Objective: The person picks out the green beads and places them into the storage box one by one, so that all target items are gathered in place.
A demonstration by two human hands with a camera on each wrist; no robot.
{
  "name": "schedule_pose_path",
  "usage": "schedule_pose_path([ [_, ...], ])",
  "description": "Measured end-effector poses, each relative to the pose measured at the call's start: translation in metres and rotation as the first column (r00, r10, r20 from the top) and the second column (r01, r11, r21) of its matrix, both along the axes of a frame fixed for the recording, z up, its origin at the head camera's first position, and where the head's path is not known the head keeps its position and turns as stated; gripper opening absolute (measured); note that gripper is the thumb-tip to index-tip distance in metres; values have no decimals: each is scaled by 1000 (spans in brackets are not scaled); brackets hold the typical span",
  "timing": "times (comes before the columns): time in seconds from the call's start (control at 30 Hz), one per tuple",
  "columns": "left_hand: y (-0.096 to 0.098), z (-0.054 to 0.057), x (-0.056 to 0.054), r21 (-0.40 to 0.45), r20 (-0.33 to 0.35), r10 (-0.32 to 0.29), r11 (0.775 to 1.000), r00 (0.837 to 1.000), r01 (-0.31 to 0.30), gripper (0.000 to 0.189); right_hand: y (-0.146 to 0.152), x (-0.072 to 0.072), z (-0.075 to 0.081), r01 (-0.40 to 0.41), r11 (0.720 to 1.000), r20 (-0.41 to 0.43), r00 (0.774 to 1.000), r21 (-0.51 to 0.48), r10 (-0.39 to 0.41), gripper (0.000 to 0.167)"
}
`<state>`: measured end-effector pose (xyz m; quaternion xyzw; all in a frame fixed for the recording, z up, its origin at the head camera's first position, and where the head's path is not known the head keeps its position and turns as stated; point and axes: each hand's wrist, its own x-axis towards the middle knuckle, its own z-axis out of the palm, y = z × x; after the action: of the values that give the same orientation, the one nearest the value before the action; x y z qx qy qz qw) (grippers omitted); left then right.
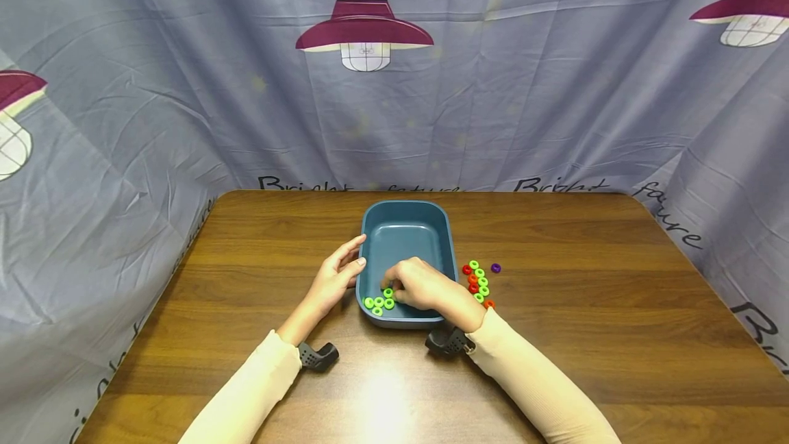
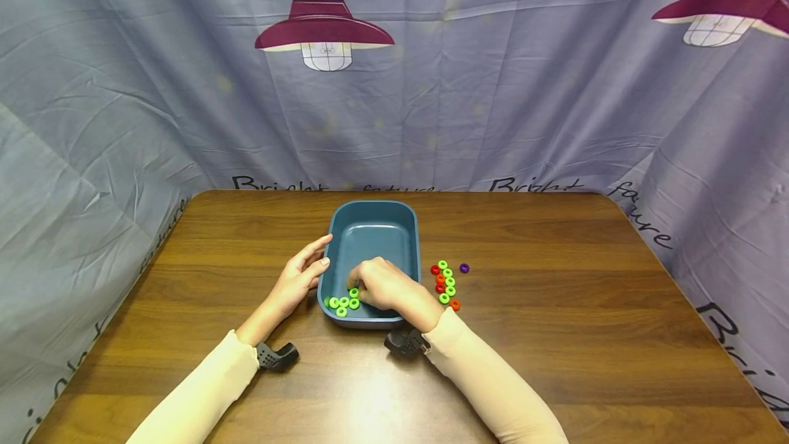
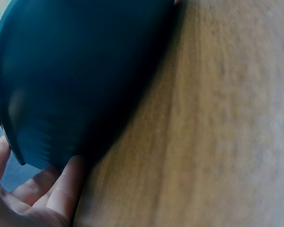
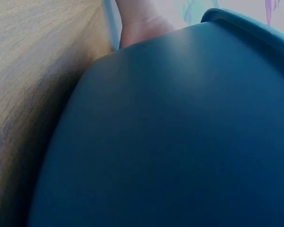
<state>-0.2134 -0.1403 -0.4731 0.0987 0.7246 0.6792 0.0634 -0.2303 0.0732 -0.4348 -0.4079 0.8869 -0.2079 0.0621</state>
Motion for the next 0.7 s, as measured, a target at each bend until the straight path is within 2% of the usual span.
schedule_pose_path([
  [0.7, 0, -2, -2, 5, 15, 6, 1000, 1000, -7, 53, 3, -1, 1, 3, 1000, -21, 1000, 2, -3, 20],
])
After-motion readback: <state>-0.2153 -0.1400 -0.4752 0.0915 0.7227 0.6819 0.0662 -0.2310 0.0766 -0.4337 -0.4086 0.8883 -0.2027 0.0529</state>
